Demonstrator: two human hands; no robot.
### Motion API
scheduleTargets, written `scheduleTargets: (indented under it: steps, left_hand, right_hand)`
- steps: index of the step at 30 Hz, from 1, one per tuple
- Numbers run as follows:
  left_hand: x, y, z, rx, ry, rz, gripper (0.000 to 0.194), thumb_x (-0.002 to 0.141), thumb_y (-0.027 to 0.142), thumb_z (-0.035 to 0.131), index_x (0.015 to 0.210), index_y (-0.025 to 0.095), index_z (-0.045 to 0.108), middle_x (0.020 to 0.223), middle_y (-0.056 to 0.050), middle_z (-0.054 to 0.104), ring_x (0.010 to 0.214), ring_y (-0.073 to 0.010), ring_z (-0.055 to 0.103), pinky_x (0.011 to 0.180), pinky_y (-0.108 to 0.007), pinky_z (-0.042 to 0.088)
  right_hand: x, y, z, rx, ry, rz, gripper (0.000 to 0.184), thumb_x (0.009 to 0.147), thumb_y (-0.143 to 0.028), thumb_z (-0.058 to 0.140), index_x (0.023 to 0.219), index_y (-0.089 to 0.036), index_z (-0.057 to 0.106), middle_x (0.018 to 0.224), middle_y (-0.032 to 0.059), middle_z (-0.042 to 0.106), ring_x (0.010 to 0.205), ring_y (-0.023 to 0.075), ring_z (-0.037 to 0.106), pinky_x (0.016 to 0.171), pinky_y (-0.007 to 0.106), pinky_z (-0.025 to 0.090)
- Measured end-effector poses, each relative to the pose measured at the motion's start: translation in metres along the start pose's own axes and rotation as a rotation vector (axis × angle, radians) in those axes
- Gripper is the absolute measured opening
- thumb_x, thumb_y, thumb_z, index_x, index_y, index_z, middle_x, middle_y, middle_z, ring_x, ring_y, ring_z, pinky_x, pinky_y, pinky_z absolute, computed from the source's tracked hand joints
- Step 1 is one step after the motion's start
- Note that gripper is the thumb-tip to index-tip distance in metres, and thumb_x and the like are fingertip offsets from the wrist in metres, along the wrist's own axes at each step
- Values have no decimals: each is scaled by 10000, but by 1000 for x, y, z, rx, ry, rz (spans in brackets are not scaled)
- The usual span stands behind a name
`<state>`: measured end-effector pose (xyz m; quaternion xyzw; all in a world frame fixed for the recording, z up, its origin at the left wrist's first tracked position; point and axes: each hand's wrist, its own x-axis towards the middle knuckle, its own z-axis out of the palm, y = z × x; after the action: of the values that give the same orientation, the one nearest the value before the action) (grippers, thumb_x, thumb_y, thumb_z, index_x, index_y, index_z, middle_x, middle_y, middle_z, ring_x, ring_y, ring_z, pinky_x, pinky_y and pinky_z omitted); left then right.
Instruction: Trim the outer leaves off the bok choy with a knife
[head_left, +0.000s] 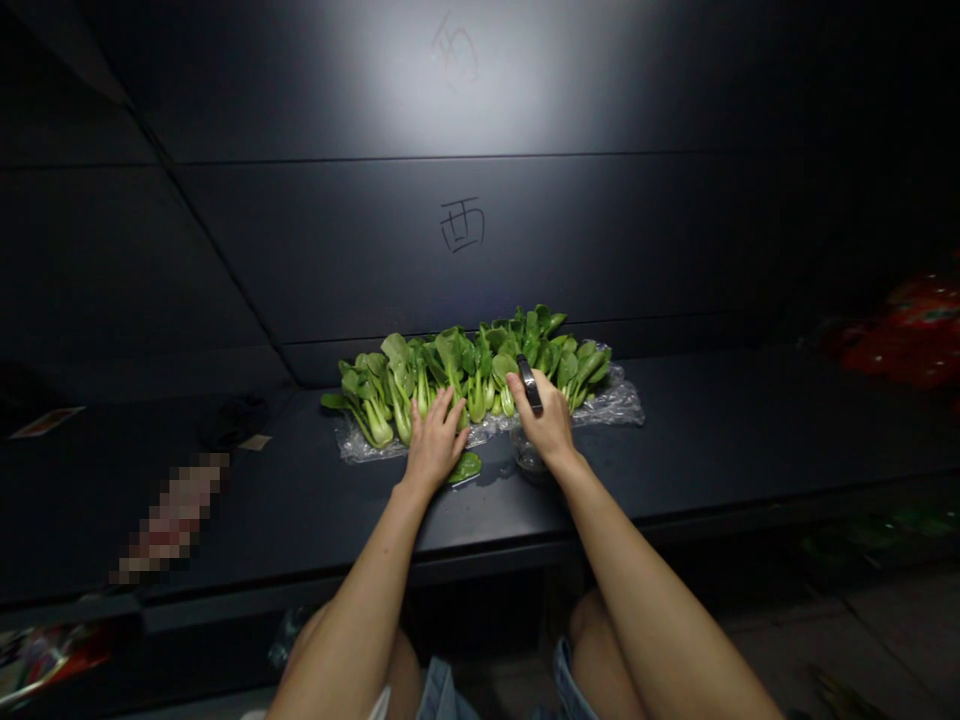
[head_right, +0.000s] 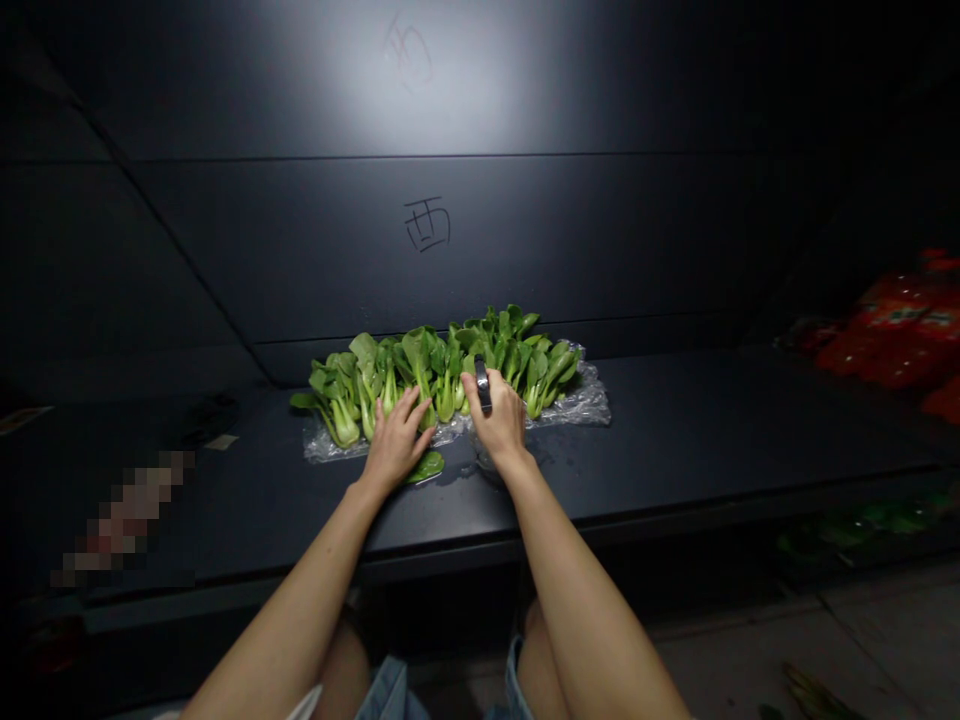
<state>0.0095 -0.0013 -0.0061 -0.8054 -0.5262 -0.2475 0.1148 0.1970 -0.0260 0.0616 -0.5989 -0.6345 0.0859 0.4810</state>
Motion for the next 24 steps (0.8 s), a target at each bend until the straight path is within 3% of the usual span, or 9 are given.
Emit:
scheduleTargets:
  steps: [11,24]
  left_hand:
    - [0,1,-1,11,-9,-2,450,932,271,481,1373,186,510,1543,-150,408,1450,-297,343,1191,-634,154]
    - [-1,0,2,0,6,-1,464,930,275,478,1389,213,504,1542,-151,409,1455,-303,333,1194,-635,131]
  right_hand:
    - [-1,-2,-3,-56,1,22,462,960,-582,360,889,-203,614,788,71,693,750,215,642,644,265,368]
    - [4,12,-6,-197,92,214,473,972,-548,370,888,-187,664,848,122,721,794,240,653,655,283,352]
